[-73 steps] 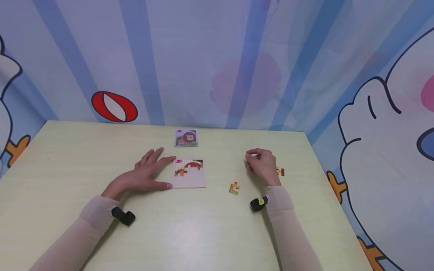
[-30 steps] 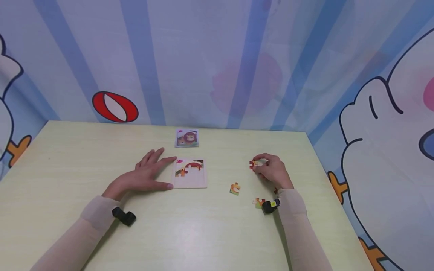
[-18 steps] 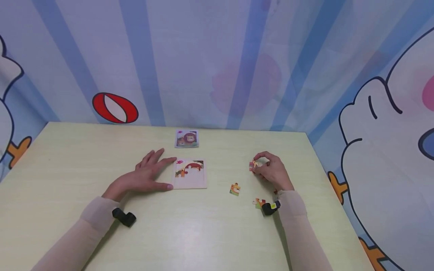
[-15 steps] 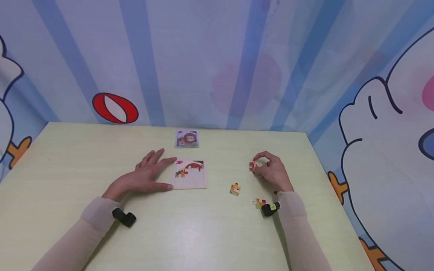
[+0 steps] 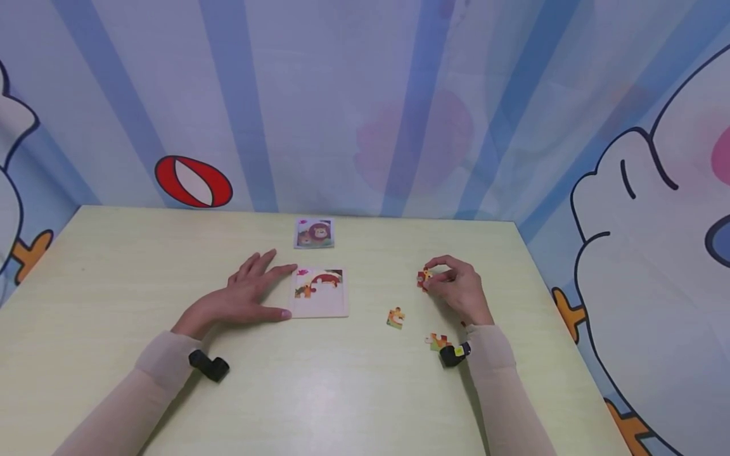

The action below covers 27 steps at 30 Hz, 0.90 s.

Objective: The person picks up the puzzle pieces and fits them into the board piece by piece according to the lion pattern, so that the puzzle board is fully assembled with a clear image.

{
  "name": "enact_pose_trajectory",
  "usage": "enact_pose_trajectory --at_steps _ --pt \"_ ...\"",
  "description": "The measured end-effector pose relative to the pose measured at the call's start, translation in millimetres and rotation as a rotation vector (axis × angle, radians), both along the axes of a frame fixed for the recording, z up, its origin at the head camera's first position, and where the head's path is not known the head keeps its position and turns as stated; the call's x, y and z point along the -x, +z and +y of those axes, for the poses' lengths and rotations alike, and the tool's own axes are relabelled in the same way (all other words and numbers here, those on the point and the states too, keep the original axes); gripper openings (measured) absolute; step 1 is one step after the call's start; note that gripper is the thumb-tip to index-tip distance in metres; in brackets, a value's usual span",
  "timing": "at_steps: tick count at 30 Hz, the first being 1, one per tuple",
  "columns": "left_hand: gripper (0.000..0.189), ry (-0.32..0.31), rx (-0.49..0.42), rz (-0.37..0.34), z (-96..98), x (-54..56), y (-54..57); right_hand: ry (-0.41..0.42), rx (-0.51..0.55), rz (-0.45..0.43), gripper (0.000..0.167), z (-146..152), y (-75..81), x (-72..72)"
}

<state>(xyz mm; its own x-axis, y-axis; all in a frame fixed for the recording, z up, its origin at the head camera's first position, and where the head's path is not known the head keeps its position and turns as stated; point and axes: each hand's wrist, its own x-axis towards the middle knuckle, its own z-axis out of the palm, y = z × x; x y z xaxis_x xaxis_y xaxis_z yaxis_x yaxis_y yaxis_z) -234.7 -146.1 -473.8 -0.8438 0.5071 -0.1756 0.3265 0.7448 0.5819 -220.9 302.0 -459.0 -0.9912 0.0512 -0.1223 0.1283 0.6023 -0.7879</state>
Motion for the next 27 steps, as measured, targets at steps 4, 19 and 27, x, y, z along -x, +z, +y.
enact_pose_trajectory --at_steps 4,19,27 --pt "0.096 0.0 0.003 0.001 0.4 0.3 0.2 -0.003 0.031 -0.007 0.036 1.7 0.5 -0.8" --pt "0.096 -0.003 0.012 0.005 1.9 0.0 -0.1 0.037 0.206 0.028 0.04 -12.5 6.2 -3.9" --pt "0.096 -0.004 0.015 0.004 0.7 -0.1 0.3 0.074 0.248 0.042 0.037 -33.7 6.7 -1.0"
